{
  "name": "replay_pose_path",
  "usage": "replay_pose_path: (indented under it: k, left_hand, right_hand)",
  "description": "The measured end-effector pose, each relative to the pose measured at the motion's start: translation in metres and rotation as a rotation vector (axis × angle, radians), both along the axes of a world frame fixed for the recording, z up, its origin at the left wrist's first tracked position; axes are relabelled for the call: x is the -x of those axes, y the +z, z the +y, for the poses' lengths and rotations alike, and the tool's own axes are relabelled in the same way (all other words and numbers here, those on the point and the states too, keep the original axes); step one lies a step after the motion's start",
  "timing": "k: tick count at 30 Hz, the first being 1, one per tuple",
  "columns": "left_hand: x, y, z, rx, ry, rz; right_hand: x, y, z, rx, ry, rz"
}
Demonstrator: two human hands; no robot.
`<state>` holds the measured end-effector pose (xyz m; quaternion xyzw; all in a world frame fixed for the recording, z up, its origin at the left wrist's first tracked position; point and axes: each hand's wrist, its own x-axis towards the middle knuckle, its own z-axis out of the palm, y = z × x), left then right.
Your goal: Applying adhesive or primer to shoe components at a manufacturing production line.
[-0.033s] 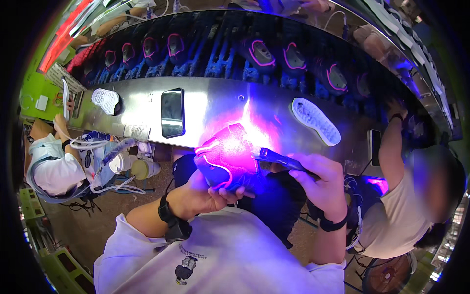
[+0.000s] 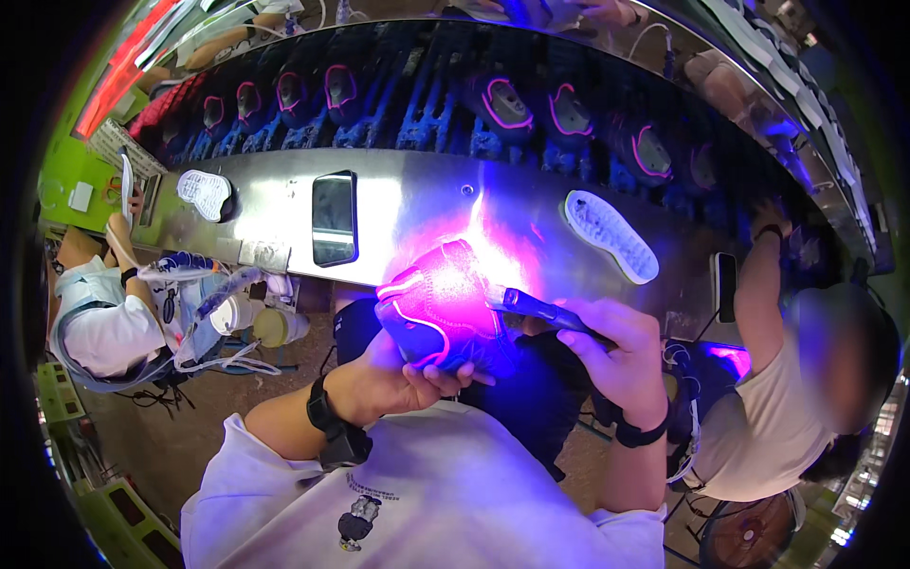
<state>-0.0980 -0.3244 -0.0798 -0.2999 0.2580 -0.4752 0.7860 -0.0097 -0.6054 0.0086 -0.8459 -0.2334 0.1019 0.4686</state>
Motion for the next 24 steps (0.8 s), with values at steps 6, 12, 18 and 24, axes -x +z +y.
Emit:
replay_pose_path:
  k: [6, 12, 18, 24]
  left_hand:
    - [0.011, 0.008, -0.007, 0.068, 0.031, 0.037]
    - [0.005, 0.040, 0.006, -0.298, 0.028, -0.355]
    - [-0.030, 0.031, 0.022, -0.624, 0.143, -0.743]
    - [-0.043, 0.070, 0.028, -1.217, 0.220, -1.337]
  right_hand:
    - [0.024, -0.026, 0.000, -0.104, -0.058, 0.076]
    - [0.062, -0.040, -0.010, -0.123, -0.061, -0.024]
    - [0.028, -0.034, 0.022, 0.063, -0.286, 0.172]
    - [0.039, -0.022, 0.020, -0.116, -0.269, 0.185]
